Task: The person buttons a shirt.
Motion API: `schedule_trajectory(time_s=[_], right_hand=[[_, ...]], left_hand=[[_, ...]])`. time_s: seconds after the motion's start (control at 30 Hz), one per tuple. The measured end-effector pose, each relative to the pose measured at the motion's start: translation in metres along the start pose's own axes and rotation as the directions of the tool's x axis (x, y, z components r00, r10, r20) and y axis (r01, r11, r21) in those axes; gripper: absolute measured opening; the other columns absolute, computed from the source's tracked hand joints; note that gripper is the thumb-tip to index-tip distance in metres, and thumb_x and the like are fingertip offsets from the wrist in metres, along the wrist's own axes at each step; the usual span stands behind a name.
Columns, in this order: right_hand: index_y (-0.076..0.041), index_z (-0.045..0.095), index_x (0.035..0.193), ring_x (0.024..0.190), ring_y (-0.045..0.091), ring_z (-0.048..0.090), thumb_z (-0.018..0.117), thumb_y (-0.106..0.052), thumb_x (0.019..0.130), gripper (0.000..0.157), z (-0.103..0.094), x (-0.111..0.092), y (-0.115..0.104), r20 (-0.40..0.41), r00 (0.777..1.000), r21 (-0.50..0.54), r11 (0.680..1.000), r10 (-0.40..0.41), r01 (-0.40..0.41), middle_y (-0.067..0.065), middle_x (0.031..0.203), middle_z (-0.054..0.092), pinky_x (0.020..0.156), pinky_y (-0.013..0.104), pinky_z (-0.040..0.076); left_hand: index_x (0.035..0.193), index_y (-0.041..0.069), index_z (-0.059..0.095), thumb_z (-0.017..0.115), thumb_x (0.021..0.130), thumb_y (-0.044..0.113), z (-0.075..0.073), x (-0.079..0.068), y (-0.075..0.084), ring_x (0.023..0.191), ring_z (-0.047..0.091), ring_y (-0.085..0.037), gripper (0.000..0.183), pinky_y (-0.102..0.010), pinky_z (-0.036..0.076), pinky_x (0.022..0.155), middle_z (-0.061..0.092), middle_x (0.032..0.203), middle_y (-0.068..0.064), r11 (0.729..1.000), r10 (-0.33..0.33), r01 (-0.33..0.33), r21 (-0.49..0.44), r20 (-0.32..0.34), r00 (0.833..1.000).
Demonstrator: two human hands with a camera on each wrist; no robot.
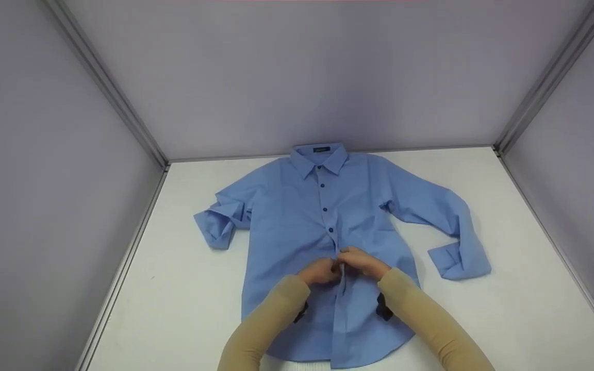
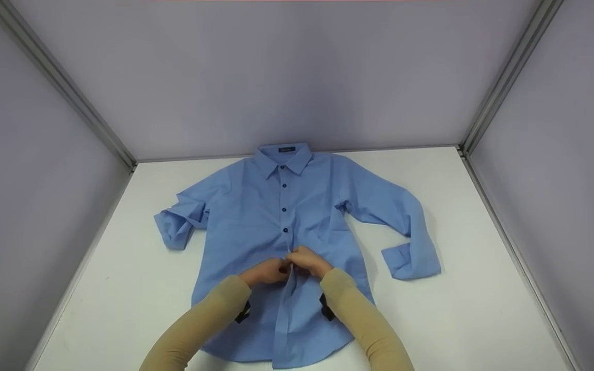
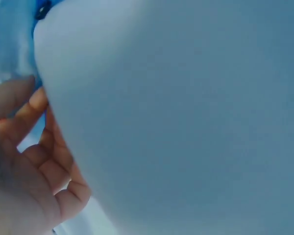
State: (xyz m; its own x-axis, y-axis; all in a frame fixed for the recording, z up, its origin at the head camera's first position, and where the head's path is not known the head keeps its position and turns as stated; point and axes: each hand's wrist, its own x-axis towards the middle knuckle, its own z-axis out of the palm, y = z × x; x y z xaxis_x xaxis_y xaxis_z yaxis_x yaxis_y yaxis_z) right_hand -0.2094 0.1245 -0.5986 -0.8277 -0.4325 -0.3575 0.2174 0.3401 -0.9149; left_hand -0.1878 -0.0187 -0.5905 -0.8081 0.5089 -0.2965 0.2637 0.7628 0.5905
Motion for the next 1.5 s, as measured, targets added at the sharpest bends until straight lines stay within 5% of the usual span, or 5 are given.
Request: schedule_trajectory(time_s=[0.2,0.57,0.73,1.0,1.5], right_hand=[[-0.011,0.035,0.057,0.054,0.014,0.034,0.046,0.0,0.076,0.025,-0.004,-0.006,-0.007,0.03,1.0,0.182,0.983,0.004,-0.01,-0.002,0.056,0.034,0.058,0.03,0.033],[-0.015,0.027,0.054,0.044,0.009,0.024,0.048,-0.005,0.073,0.029,0.002,-0.003,0.002,-0.05,0.999,0.072,0.997,0.016,-0.013,-0.005,0.049,0.026,0.046,0.026,0.024],[-0.014,0.032,0.055,0.044,0.008,0.027,0.047,-0.007,0.078,0.028,0.007,-0.005,0.003,-0.079,0.996,-0.029,0.998,-0.049,0.046,-0.005,0.05,0.03,0.045,0.024,0.025],[-0.011,0.032,0.063,0.048,0.012,0.031,0.046,-0.005,0.083,0.025,0.023,-0.004,-0.002,-0.126,0.977,-0.219,0.965,-0.174,0.144,-0.001,0.056,0.032,0.047,0.025,0.029],[-0.008,0.034,0.07,0.056,0.015,0.031,0.042,-0.003,0.086,0.018,0.024,0.0,0.001,-0.062,0.988,-0.237,0.964,-0.14,0.121,0.002,0.064,0.032,0.055,0.027,0.028]], left_hand=[[0.107,0.0,0.051,0.049,0.088,0.014,0.005,0.001,0.007,0.084,0.055,-0.022,0.024,-0.031,0.043,0.072,0.058,0.094,-0.014,0.995,-0.024,0.035,0.098,-0.107,0.994],[0.081,0.007,0.054,0.056,0.079,0.01,0.116,0.136,-0.14,0.063,0.052,-0.017,0.004,-0.033,0.042,0.054,0.057,0.074,-0.006,0.97,0.009,0.075,0.231,-0.34,0.941],[0.061,0.012,0.04,0.05,0.081,0.013,0.085,0.106,-0.125,0.049,0.037,-0.016,0.022,-0.03,0.034,0.046,0.04,0.057,-0.001,0.996,-0.009,-0.018,-0.082,-0.318,0.948],[0.051,0.012,0.03,0.053,0.074,-0.001,-0.005,0.003,-0.024,0.04,0.021,-0.009,0.035,-0.024,0.022,0.041,0.023,0.045,0.005,0.846,-0.196,0.091,-0.526,-0.147,0.97],[0.051,0.012,0.033,0.053,0.079,0.0,-0.003,-0.003,-0.029,0.042,0.021,-0.01,0.037,-0.025,0.023,0.044,0.027,0.047,0.003,0.725,-0.234,0.139,-0.675,-0.052,0.971]])
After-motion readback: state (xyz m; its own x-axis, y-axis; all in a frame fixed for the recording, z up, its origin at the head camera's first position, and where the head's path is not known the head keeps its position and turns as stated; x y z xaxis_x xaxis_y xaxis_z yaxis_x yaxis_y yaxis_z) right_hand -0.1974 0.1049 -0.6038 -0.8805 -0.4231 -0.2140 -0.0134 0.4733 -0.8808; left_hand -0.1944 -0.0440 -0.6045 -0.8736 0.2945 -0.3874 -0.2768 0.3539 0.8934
